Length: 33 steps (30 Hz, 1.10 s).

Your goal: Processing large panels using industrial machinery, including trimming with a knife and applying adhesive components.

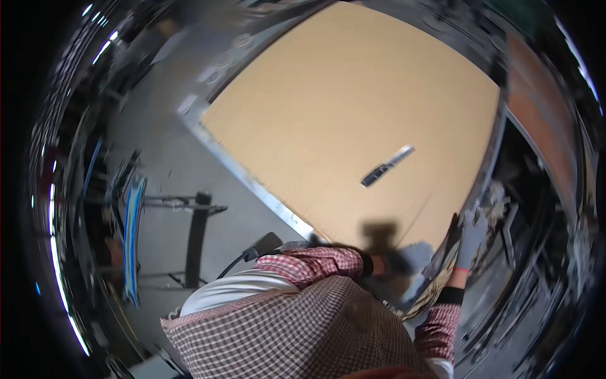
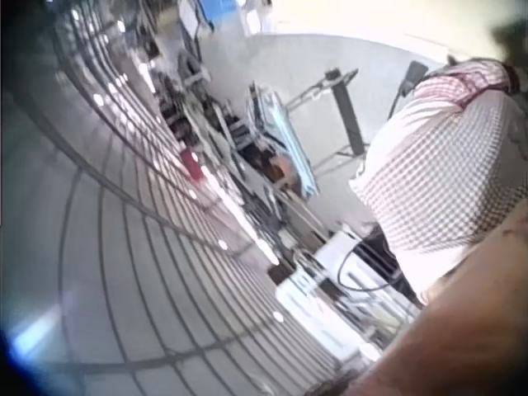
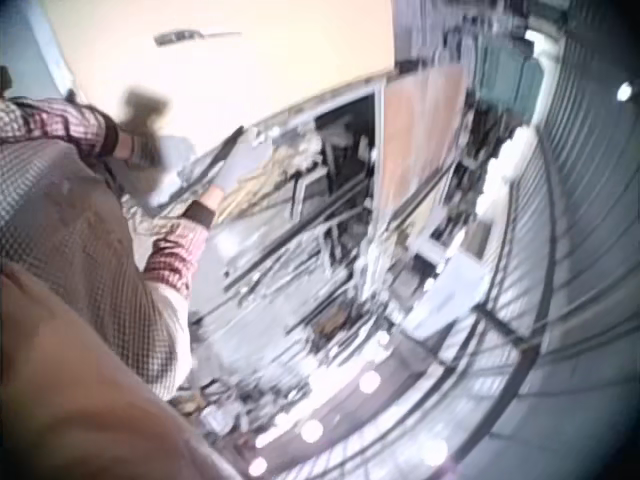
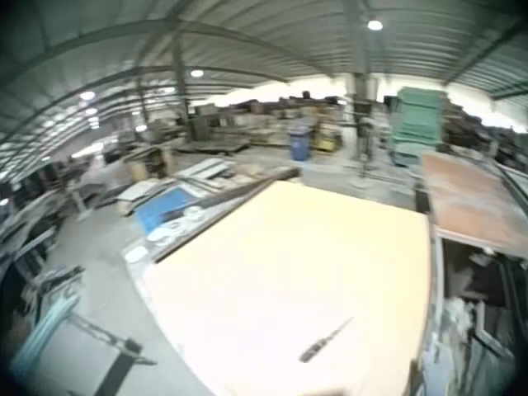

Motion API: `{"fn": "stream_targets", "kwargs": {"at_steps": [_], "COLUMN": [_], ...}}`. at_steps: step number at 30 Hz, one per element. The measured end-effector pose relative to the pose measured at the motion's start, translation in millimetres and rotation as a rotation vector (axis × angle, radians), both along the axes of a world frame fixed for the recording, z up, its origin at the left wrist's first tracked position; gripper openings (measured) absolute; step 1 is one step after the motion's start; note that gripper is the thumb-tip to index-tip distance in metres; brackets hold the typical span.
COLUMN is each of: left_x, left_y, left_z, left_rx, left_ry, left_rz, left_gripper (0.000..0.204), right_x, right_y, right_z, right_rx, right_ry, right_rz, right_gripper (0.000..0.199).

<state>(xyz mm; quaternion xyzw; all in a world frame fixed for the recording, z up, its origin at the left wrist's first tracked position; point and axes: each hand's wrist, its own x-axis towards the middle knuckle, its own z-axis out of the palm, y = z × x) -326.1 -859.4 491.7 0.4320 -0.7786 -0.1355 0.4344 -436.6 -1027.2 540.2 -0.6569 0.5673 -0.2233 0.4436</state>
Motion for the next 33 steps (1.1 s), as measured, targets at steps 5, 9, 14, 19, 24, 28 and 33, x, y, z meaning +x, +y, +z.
{"fn": "stream_targets", "kwargs": {"at_steps": [5,9,14,19,24,28,33], "left_x": [20.4,36.8,39.3,36.3,19.6,16.6,15.3], "left_y": [25.5,39.3,33.9,10.2,-19.2,-26.3,-24.0], "left_z": [-5.7,-14.8,-16.2,-19.4,8.0,2.2,12.4], "left_rx": [-0.099,-0.078,-0.036,0.186,0.076,-0.032,0.071], "left_ry": [-0.020,-0.015,0.037,0.098,-0.113,-0.130,-0.209], "left_rz": [-0.104,-0.068,-0.073,0.028,-0.087,-0.146,-0.216], "left_gripper": [0.010,0.010,0.009,0.009,0.010,0.026,0.033], "right_x": [219.9,268.2,210.1,79.1,-44.8,-43.7,-43.4], "right_y": [49.5,56.5,20.8,94.2,267.6,335.7,336.8], "right_z": [54.3,18.4,-32.2,76.3,84.6,58.1,40.3], "right_rx": [-0.366,-0.390,-0.063,0.346,0.374,0.544,0.471], "right_ry": [0.408,0.585,0.003,-0.649,-1.009,-0.763,-0.513], "right_rz": [0.236,0.228,-0.044,-0.078,-0.435,-0.686,-0.719], "right_gripper": [0.059,0.075,0.040,0.024,0.037,0.041,0.030]}}
